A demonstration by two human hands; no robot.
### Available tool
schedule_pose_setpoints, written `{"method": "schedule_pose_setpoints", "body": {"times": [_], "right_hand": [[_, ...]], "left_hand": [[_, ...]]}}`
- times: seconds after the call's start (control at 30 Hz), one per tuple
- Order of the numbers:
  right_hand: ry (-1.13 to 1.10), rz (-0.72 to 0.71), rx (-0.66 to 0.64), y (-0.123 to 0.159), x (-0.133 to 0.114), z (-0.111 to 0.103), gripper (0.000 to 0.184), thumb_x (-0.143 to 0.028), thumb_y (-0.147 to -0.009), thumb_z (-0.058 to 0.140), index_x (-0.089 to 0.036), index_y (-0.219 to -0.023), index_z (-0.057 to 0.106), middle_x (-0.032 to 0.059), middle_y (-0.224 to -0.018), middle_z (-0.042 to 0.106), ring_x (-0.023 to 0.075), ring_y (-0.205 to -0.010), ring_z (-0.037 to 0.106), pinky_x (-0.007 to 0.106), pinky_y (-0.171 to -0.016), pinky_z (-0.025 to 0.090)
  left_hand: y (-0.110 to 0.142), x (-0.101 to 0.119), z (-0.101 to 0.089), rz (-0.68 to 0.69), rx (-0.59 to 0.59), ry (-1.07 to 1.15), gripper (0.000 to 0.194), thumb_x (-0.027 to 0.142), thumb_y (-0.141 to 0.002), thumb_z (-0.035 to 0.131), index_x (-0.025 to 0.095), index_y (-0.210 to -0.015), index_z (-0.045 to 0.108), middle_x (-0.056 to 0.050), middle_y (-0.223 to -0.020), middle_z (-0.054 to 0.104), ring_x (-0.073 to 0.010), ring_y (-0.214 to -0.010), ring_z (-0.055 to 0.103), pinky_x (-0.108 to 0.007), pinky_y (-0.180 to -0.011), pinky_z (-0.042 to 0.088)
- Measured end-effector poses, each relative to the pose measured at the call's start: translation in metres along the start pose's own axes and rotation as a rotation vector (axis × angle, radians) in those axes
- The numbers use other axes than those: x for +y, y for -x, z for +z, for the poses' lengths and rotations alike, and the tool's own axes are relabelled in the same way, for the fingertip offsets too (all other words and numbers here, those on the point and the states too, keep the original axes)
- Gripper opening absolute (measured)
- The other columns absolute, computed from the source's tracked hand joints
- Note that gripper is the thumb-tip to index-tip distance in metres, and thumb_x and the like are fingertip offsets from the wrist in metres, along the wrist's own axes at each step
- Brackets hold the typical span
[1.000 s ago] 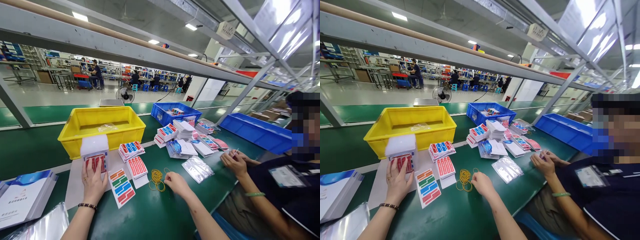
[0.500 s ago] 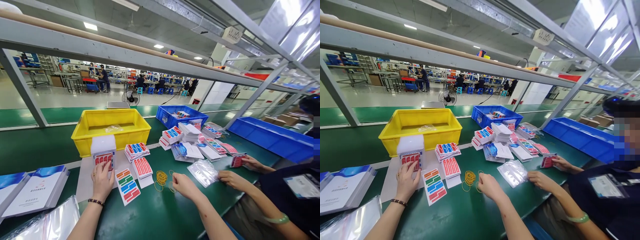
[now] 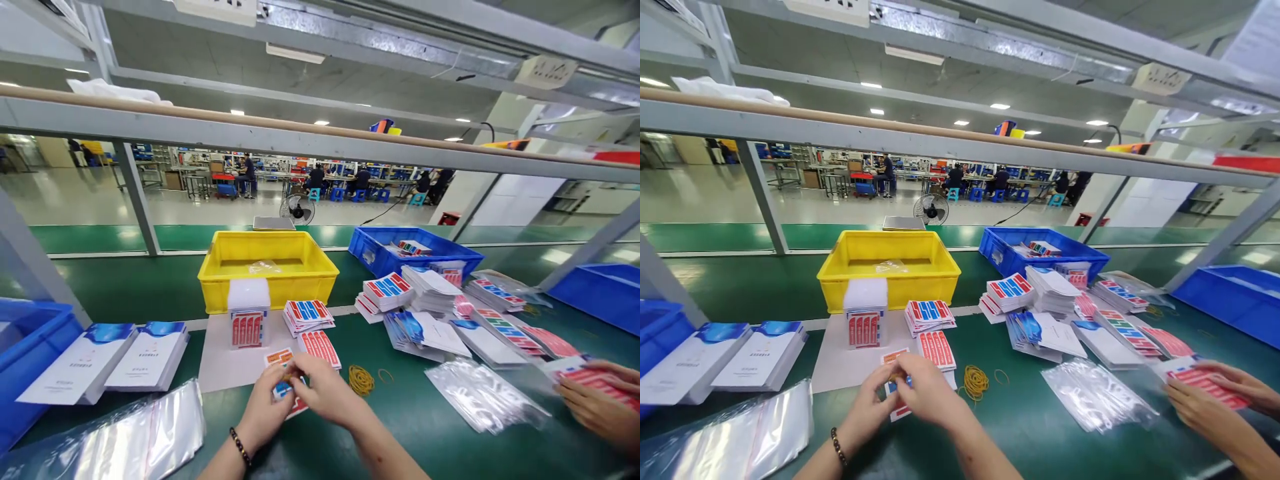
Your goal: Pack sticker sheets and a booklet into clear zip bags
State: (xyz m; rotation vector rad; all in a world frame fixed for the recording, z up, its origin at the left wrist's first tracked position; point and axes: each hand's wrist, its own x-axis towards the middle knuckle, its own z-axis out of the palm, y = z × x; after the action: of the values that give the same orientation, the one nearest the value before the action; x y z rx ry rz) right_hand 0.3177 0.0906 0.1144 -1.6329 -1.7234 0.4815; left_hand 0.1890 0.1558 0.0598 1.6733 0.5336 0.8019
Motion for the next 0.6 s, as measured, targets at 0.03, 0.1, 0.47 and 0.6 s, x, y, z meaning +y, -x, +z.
{"method": "schedule_pose_setpoints", "body": {"times": [0.03, 0.1, 0.47, 0.6], "right_hand": [[-0.105, -0.006, 0.013, -0.005, -0.003, 0.008, 0.014, -0.008, -0.071, 0.049, -0.019, -0.073, 0.056, 0.0010, -0.074, 0.060, 0.0152, -0.070, 0.054, 0.025, -0.064, 0.040], [-0.437, 0.014, 0.028, -0.011, -0.006, 0.023, 0.011, -0.010, -0.069, 0.053, -0.019, -0.074, 0.059, 0.0003, -0.073, 0.060, 0.0150, -0.071, 0.055, 0.026, -0.067, 0.041], [-0.973, 0.183, 0.481, -0.066, 0.005, 0.087, 0.032, -0.024, -0.067, 0.063, -0.020, -0.096, 0.052, -0.0107, -0.057, 0.037, 0.0045, -0.039, 0.037, 0.016, -0.037, 0.033], [-1.018, 0.245, 0.716, -0.095, 0.025, 0.088, 0.032, -0.047, -0.076, 0.054, -0.023, -0.094, 0.043, -0.0099, -0.060, 0.038, 0.0047, -0.036, 0.035, 0.018, -0.035, 0.036]], "left_hand": [[0.002, -0.002, -0.005, -0.048, 0.043, 0.069, 0.006, 0.021, -0.069, 0.060, 0.019, -0.071, 0.065, -0.004, -0.080, 0.065, -0.0211, -0.082, 0.056, -0.032, -0.079, 0.042], [0.006, -0.008, -0.015, -0.104, 0.134, 0.147, 0.015, 0.027, -0.073, 0.058, 0.018, -0.060, 0.062, -0.001, -0.065, 0.060, -0.0179, -0.068, 0.054, -0.029, -0.068, 0.042], [-0.026, 0.000, -0.068, -0.127, 0.581, 0.617, 0.034, 0.045, -0.065, 0.066, 0.021, -0.066, 0.043, 0.013, -0.043, 0.028, -0.0043, -0.036, 0.026, -0.017, -0.039, 0.028], [-0.048, -0.008, -0.093, -0.126, 0.671, 0.664, 0.041, 0.041, -0.059, 0.073, 0.021, -0.061, 0.037, 0.015, -0.041, 0.022, -0.0020, -0.034, 0.018, -0.015, -0.034, 0.018]]}}
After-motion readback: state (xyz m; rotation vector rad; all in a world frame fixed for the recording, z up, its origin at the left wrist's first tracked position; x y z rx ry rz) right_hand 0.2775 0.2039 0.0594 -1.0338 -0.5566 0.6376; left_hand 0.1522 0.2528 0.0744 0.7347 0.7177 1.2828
